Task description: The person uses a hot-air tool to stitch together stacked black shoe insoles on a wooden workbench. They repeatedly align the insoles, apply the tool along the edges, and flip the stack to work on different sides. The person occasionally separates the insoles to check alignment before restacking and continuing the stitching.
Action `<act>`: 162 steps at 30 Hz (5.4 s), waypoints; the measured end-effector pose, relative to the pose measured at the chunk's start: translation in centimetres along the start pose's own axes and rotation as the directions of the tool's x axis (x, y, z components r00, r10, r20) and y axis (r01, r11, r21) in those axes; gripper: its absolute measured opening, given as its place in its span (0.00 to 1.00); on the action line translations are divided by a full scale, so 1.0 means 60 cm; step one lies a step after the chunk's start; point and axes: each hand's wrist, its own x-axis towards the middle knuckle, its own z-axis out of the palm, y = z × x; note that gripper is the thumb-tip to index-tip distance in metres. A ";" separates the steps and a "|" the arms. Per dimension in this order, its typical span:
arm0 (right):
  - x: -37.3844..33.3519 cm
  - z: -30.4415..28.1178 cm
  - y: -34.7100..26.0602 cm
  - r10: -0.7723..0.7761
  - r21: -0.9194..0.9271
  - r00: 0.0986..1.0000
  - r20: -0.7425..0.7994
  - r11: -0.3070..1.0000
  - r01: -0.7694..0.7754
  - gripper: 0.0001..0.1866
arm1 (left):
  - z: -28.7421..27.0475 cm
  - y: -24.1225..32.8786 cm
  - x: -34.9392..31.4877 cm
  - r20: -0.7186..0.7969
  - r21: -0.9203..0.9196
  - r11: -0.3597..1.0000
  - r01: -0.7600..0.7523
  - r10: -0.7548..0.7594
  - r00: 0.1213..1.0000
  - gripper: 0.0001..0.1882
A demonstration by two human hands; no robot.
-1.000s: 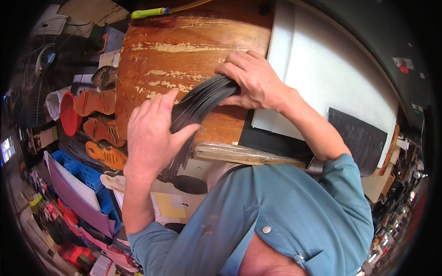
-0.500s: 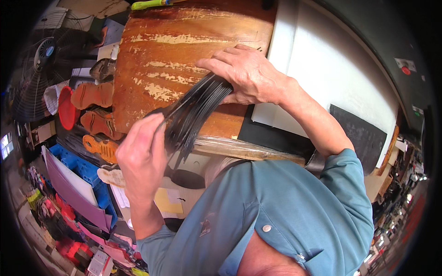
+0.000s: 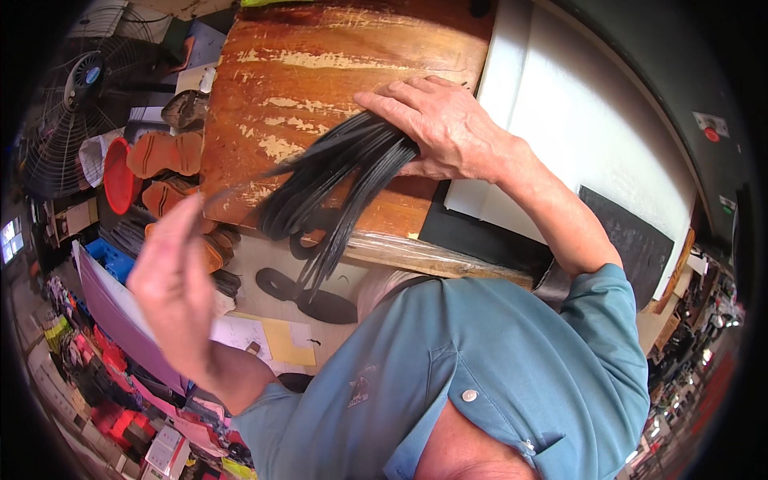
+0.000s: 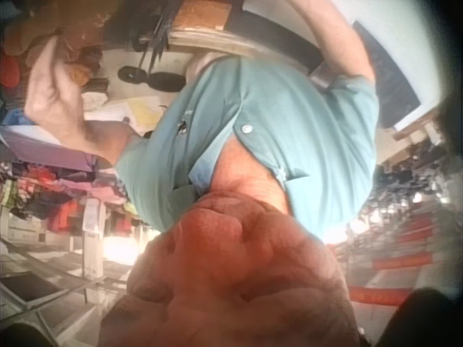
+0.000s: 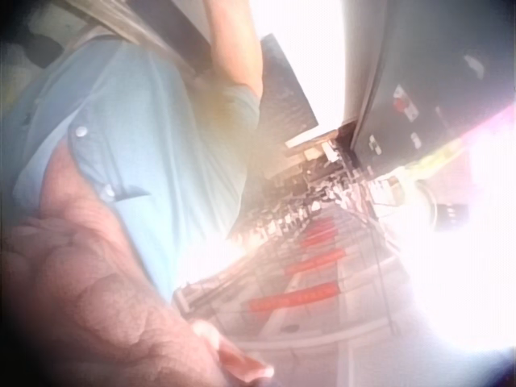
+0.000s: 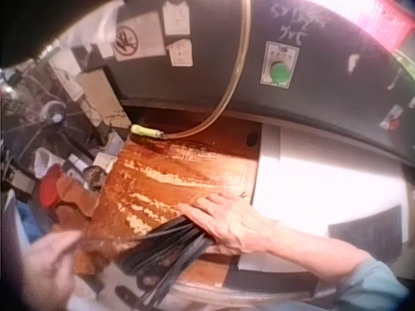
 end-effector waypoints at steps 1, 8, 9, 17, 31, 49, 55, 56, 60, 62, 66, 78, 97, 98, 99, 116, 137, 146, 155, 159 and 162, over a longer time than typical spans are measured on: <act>0.000 0.001 0.000 0.005 0.009 1.000 -0.004 1.000 -0.005 0.45 | -0.022 -0.011 0.007 -0.049 0.032 0.997 0.067 -0.066 0.997 0.16; 0.003 -0.006 0.001 0.010 0.032 0.992 0.125 0.999 -0.014 0.30 | -0.007 -0.081 0.061 -0.507 -0.224 0.964 0.144 -0.241 0.828 0.15; 0.003 -0.007 0.000 0.014 0.033 0.990 0.141 0.999 -0.019 0.29 | 0.018 -0.079 0.066 -0.490 -0.256 0.964 0.066 -0.188 0.851 0.15; -0.004 -0.006 -0.004 -0.120 -0.010 0.978 -0.168 0.993 0.120 0.34 | 0.181 -0.076 0.054 0.528 -0.538 0.809 0.236 0.106 0.843 0.16; 0.005 -0.004 0.023 -0.038 0.080 0.994 0.098 0.996 0.031 0.47 | 0.231 0.078 0.041 0.251 -0.235 0.970 -0.058 0.118 0.961 0.40; -0.006 0.006 0.016 -0.012 0.002 0.996 -0.085 1.000 0.012 0.63 | 0.240 0.071 0.045 0.293 -0.285 0.952 -0.112 0.198 0.935 0.39; -0.004 -0.018 -0.001 -0.025 0.096 0.999 -0.042 0.995 0.029 0.50 | 0.195 0.095 0.059 0.198 -0.245 0.943 -0.225 0.276 0.941 0.39; -0.009 -0.017 0.003 -0.039 0.077 0.997 -0.070 0.996 0.044 0.50 | 0.194 0.095 0.064 0.200 -0.269 0.934 -0.236 0.294 0.935 0.40; -0.018 0.000 0.029 0.036 0.150 0.999 0.013 0.988 -0.037 0.49 | 0.190 0.076 0.068 0.305 -0.102 0.962 -0.255 0.274 0.912 0.44; -0.020 0.006 0.039 0.116 0.219 0.991 0.063 0.967 -0.127 0.49 | 0.184 0.061 0.057 0.334 -0.005 0.974 -0.226 0.214 0.918 0.44; -0.017 0.007 0.037 0.026 0.107 0.997 -0.073 0.994 -0.018 0.43 | 0.184 0.025 0.054 0.393 -0.090 0.971 -0.223 0.240 0.888 0.43; 0.003 0.007 0.021 0.016 0.169 1.000 0.027 0.985 -0.021 0.29 | 0.200 0.059 -0.023 0.275 0.053 0.997 -0.052 0.036 0.961 0.56; 0.026 -0.029 -0.015 0.041 0.121 0.970 0.239 0.990 -0.072 0.28 | 0.192 -0.029 -0.011 0.334 -0.082 0.978 -0.191 0.207 0.920 0.51; 0.025 -0.027 -0.018 0.042 0.106 0.959 0.279 0.992 -0.074 0.28 | 0.191 -0.033 -0.015 0.306 -0.087 0.977 -0.194 0.212 0.928 0.51; 0.024 -0.026 -0.019 0.019 0.106 0.954 0.299 0.993 -0.053 0.27 | 0.192 -0.035 -0.018 0.255 -0.091 0.978 -0.187 0.204 0.945 0.51; 0.010 -0.023 -0.045 0.079 0.210 0.989 0.126 0.972 -0.105 0.34 | 0.249 -0.116 -0.032 0.127 -0.595 0.780 0.195 -0.148 0.981 0.45; 0.106 -0.157 0.041 -0.116 0.129 0.894 -0.434 0.973 0.190 0.10 | 0.265 -0.118 -0.044 -0.023 -0.535 0.845 -0.021 0.010 1.000 0.34; 0.143 0.001 0.046 -0.150 0.228 0.962 0.229 0.969 0.097 0.13 | 0.246 -0.089 -0.041 -0.187 -0.220 0.951 -0.219 0.179 0.966 0.35; 0.104 -0.053 0.025 -0.103 0.380 0.927 0.360 0.924 -0.045 0.25 | 0.258 -0.111 -0.041 -0.015 -0.452 0.875 -0.171 0.184 0.983 0.42; 0.082 -0.068 0.028 -0.084 0.275 0.936 0.341 0.961 -0.014 0.39 | 0.270 -0.102 -0.055 -0.082 -0.397 0.892 -0.217 0.201 0.976 0.43; 0.063 -0.081 0.023 -0.030 0.214 0.910 0.415 0.975 -0.066 0.52 | 0.266 -0.093 -0.060 -0.060 -0.489 0.862 -0.133 0.119 0.991 0.44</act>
